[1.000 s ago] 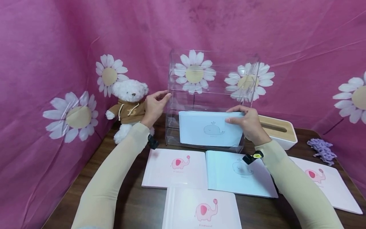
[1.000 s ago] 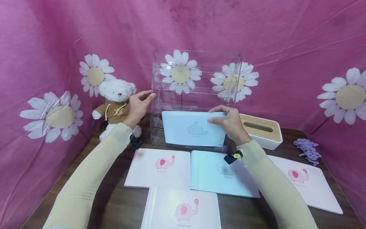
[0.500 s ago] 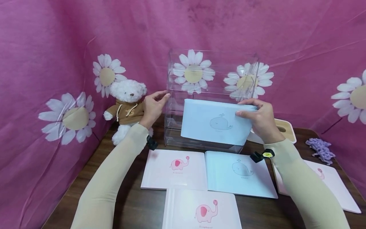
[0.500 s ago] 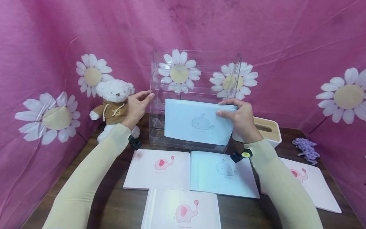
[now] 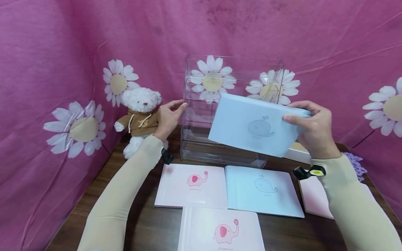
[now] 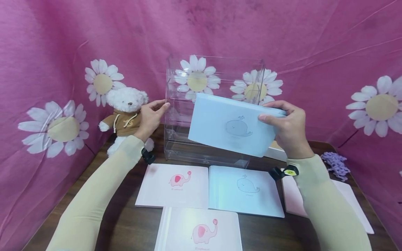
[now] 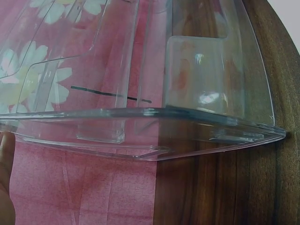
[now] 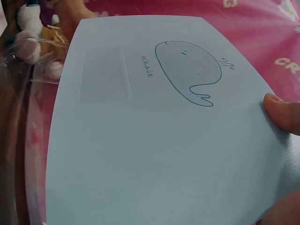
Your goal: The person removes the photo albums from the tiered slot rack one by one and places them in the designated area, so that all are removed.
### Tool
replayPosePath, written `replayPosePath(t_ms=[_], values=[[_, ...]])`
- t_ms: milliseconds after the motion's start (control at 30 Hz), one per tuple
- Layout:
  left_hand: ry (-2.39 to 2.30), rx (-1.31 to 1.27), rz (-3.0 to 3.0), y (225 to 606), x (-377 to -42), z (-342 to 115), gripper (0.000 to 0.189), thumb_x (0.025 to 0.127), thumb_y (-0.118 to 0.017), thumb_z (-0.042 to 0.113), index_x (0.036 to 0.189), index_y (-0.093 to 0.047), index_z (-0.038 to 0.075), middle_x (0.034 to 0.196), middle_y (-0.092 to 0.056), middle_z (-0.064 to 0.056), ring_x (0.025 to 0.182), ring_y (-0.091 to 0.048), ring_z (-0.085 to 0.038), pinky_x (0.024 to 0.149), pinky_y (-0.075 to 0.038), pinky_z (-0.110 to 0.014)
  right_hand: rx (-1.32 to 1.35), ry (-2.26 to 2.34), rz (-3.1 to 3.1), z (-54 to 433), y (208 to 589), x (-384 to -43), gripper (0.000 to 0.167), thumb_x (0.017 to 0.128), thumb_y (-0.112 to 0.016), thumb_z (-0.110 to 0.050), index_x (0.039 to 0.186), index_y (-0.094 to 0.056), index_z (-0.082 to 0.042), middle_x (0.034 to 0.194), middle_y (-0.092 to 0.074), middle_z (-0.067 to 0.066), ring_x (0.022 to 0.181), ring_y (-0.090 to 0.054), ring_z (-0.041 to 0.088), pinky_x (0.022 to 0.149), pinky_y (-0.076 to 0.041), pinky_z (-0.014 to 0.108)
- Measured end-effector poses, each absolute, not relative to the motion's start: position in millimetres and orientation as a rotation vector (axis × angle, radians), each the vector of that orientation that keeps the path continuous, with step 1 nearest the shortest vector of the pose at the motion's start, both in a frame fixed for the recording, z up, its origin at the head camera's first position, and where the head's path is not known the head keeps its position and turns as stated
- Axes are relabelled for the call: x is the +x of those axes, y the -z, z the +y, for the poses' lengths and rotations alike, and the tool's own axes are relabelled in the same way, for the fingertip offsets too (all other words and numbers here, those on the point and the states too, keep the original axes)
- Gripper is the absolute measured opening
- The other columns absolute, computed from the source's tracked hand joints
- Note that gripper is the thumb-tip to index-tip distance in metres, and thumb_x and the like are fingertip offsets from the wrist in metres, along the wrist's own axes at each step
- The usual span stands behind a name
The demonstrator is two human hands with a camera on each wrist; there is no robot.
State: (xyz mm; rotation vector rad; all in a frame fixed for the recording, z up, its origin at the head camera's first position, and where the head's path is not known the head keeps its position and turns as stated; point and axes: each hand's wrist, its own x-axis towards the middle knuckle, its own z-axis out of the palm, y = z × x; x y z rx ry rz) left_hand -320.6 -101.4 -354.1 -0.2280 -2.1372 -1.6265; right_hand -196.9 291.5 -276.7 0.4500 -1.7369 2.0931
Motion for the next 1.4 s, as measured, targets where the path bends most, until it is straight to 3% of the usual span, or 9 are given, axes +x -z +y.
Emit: replayPosePath(t_ms=[233, 567, 900, 1133, 1300, 1400], values=[[1.654, -0.233, -2.127, 354.4, -320.8, -100.9, 0.036, 0.089, -0.079, 0.033, 0.115, -0.078, 0.008, 0.104, -0.079, -0.016, 0.078, -0.066, 0.0, 0.067, -0.052, -0.014, 0.445, -2.107, -1.59, 309.0, 267.6, -188.3, 0.028, 0.075, -0.068, 0.028, 0.101, -0.068, 0.018, 0.085, -0.075, 0.013, 0.076, -0.077, 0.022, 0.067, -0.063, 0.03], [1.609, -0.215, -2.134, 353.1, -321.3, -102.0, 0.034, 0.089, -0.079, 0.034, 0.113, -0.079, 0.01, 0.103, -0.079, -0.014, 0.078, -0.064, 0.0, 0.067, -0.051, -0.015, 0.414, -2.148, -1.424, 340.0, 265.3, -173.9, 0.035, 0.071, -0.061, 0.036, 0.103, -0.065, 0.023, 0.085, -0.076, 0.02, 0.074, -0.077, 0.028, 0.066, -0.063, 0.032], [1.634, -0.215, -2.125, 354.0, -321.8, -99.9, 0.032, 0.09, -0.079, 0.031, 0.113, -0.079, 0.01, 0.101, -0.079, -0.015, 0.076, -0.064, -0.001, 0.066, -0.051, -0.015, 0.273, -2.06, -1.411, 369.4, 270.4, -149.5, 0.036, 0.07, -0.063, 0.036, 0.104, -0.065, 0.023, 0.083, -0.076, 0.018, 0.071, -0.074, 0.023, 0.057, -0.06, 0.027], [1.628, -0.201, -2.115, 355.3, -321.7, -100.1, 0.031, 0.089, -0.079, 0.031, 0.112, -0.079, 0.01, 0.101, -0.079, -0.015, 0.076, -0.064, 0.001, 0.067, -0.051, -0.015, 0.28, -2.072, -1.464, 396.0, 289.1, -133.6, 0.034, 0.08, -0.057, 0.031, 0.111, -0.063, 0.019, 0.099, -0.076, 0.017, 0.086, -0.076, 0.022, 0.063, -0.062, 0.027], [1.63, -0.212, -2.124, 355.9, -322.4, -99.4, 0.033, 0.09, -0.079, 0.031, 0.113, -0.078, 0.009, 0.102, -0.079, -0.016, 0.076, -0.064, 0.001, 0.067, -0.052, -0.015, 0.277, -1.989, -1.613, 418.9, 310.3, -119.7, 0.037, 0.085, -0.054, 0.028, 0.118, -0.061, 0.013, 0.109, -0.07, 0.011, 0.099, -0.069, 0.017, 0.076, -0.058, 0.019], [1.634, -0.205, -2.121, 355.5, -322.4, -99.2, 0.033, 0.089, -0.079, 0.032, 0.113, -0.079, 0.01, 0.103, -0.079, -0.015, 0.077, -0.065, 0.0, 0.068, -0.052, -0.015, 0.254, -1.979, -1.684, 431.5, 321.9, -110.8, 0.04, 0.085, -0.053, 0.028, 0.119, -0.062, 0.009, 0.11, -0.067, 0.008, 0.1, -0.066, 0.014, 0.076, -0.055, 0.016]])
